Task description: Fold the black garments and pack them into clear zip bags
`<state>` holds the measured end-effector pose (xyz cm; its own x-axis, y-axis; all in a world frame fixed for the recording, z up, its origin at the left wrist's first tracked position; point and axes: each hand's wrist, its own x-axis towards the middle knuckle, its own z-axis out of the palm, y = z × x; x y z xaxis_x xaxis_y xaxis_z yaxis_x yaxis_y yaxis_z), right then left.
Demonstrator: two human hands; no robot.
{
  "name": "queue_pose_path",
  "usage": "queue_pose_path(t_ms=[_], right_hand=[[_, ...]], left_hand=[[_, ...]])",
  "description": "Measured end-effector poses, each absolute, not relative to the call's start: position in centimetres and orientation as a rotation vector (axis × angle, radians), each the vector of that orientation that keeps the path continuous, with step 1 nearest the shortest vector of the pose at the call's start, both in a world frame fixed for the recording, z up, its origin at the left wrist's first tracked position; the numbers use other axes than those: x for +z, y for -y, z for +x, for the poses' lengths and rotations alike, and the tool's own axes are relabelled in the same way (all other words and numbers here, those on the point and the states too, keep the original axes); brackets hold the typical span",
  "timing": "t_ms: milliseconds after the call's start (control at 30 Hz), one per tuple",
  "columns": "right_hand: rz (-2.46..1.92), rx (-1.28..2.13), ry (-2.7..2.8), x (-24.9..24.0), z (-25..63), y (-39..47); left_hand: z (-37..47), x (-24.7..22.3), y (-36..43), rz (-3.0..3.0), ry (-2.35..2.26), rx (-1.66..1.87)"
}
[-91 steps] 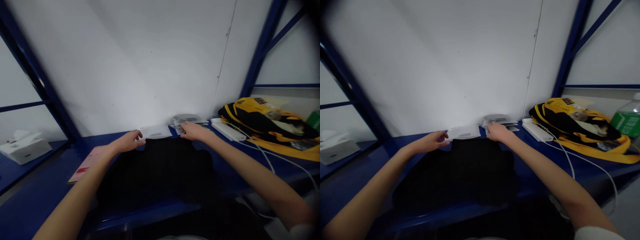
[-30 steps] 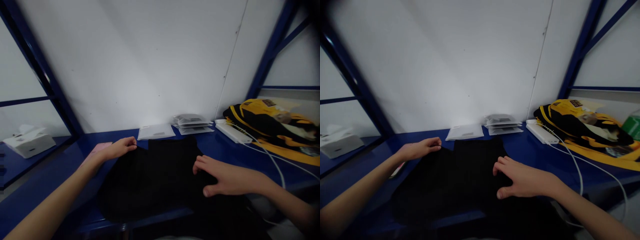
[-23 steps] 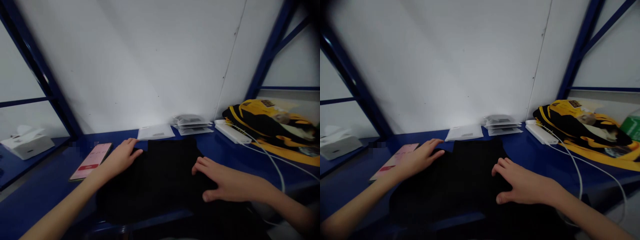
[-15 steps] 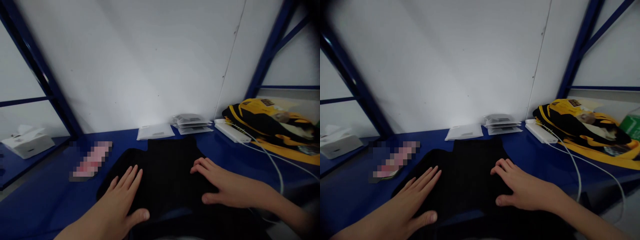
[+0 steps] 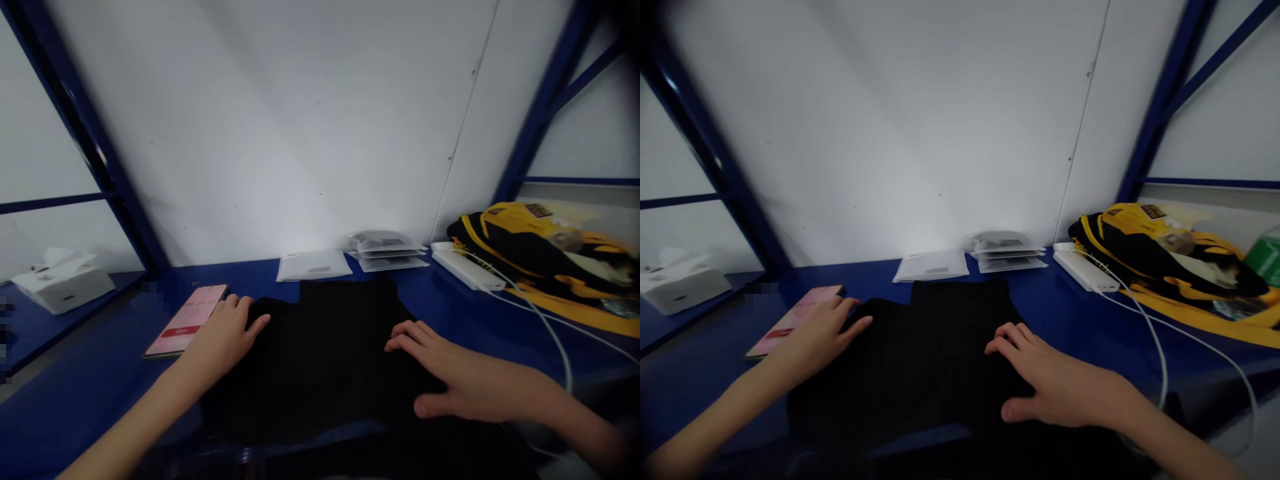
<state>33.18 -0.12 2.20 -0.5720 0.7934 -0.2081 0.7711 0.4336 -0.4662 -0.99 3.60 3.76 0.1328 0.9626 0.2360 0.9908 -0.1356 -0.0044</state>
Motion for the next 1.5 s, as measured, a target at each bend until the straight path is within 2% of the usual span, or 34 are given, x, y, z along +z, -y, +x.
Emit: queue_pose_path(t_ms=[200, 467, 567, 700, 767, 900, 1000, 1100, 1200, 1267, 1400, 1500], right_hand=[[-1.362, 0.717, 2.638, 3.1, 32.6, -0.5], [-1.349, 0.73, 2.706, 6.4, 32.6, -5.7], [-1.354, 0.484, 2.601, 7.0, 33.8, -9.8], [-1.625, -0.107, 2.352, 5.9, 36.2, -16.2], [-1.82, -0.285, 2.283, 4.8, 37.2, -19.1], [-2.053, -0.31, 2.183, 3.3, 38.3, -22.6], [-2.125, -0.27, 2.167, 3.0, 38.2, -23.6], [-2.129, -0.298, 2.171, 3.3, 37.6, -23.8], [-2.117, -0.385, 2.143, 4.0, 36.4, -23.6], [-2.084, -0.448, 2.136, 4.6, 35.2, -23.2], [-1.916, -0.573, 2.181, 5.5, 31.6, -21.9], [-1.636, -0.732, 2.237, 5.5, 28.4, -20.8]], left_hand=[[-1.3, 4.2, -6.1, -2.252, 2.201, -0.117], [-1.5, 4.3, -6.6, -2.196, 2.174, -0.118], [-1.4, 4.8, -6.6, -2.209, 2.195, -0.085], [-0.5, 5.6, -6.3, -2.181, 2.208, 0.079], [0.3, 5.7, -6.2, -2.158, 2.162, 0.147], [2.4, 5.4, -6.3, -2.251, 1.942, -0.006], [4.2, 5.2, -5.6, -2.597, 1.813, -0.065], [6.0, 5.0, -4.0, -2.958, 1.736, 0.193], [7.4, 5.0, -2.5, -3.004, 1.734, 0.436], [7.9, 5.2, -2.4, -2.978, 1.745, 0.476], [7.8, 5.8, -4.4, -2.925, 1.785, 0.242], [7.5, 6.2, -7.2, -2.664, 1.874, 0.023]])
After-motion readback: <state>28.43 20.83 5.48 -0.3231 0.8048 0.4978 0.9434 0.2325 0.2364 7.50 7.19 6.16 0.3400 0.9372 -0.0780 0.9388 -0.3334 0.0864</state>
